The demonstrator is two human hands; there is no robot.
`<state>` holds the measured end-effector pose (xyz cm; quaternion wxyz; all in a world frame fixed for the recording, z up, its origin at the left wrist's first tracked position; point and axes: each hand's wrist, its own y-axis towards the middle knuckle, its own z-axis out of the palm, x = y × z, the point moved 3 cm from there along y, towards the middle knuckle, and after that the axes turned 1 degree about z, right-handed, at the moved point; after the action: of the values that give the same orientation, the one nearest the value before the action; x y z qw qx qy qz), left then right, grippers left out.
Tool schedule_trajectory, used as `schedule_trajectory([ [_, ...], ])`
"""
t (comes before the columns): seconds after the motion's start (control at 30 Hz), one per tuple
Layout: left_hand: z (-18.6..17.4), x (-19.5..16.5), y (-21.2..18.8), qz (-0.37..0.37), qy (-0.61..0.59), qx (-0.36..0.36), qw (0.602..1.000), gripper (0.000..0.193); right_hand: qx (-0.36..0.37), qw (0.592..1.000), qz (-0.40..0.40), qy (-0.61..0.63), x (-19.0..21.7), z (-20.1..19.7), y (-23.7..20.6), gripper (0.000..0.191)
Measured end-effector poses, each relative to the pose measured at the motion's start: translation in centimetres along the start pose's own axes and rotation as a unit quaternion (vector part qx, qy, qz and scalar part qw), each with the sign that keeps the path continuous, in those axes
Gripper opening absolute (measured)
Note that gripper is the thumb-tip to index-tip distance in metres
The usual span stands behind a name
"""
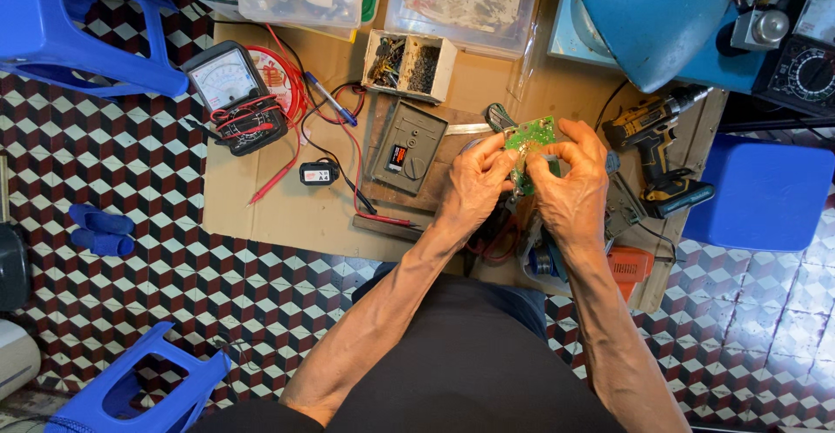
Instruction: The person holds a green circuit board and uses a heat gun to apply heat to specific components while manipulating the board with pliers. The person rotates the board to access different areas and continues heating the components.
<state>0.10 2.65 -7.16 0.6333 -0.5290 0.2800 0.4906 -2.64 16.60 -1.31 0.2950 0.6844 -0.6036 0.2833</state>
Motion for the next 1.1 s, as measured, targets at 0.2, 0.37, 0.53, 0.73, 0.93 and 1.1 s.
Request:
schedule_trajectory([
  [0.2,0.27,0.33,0.03,0.024,0.011,0.004,1.000,0.039,0.013,1.000,0.003,0.002,-0.17,-0.12,-0.10,0.012],
  [0.37,0.32,0.36,-0.12,0.026,0.029,-0.001,0.999,0.039,-0.007,1.000,0.002,-0.012,-0.05,-0.06,-0.02,0.014],
  [0.53,0.29,-0.07,-0.31,0.020,0.053,-0.007,0.998,0.040,0.007,1.000,0.003,-0.014,0.21,0.02,-0.20,0.014],
  [0.73,0.51,-0.14,-0.17,0.034,0.016,-0.007,0.999,0.042,0.007,1.000,0.003,-0.016,0.39,-0.05,-0.38,0.012],
  [0.93,0.73,-0.11,0.19,0.029,0.010,-0.002,1.000,0.040,-0.030,1.000,-0.001,-0.004,0.11,-0.17,-0.09,0.017],
  [1.1,0.53,-0.37,0.20,0.029,0.025,-0.007,0.999,0.041,-0.020,1.000,-0.005,-0.002,-0.06,-0.07,-0.14,0.015],
])
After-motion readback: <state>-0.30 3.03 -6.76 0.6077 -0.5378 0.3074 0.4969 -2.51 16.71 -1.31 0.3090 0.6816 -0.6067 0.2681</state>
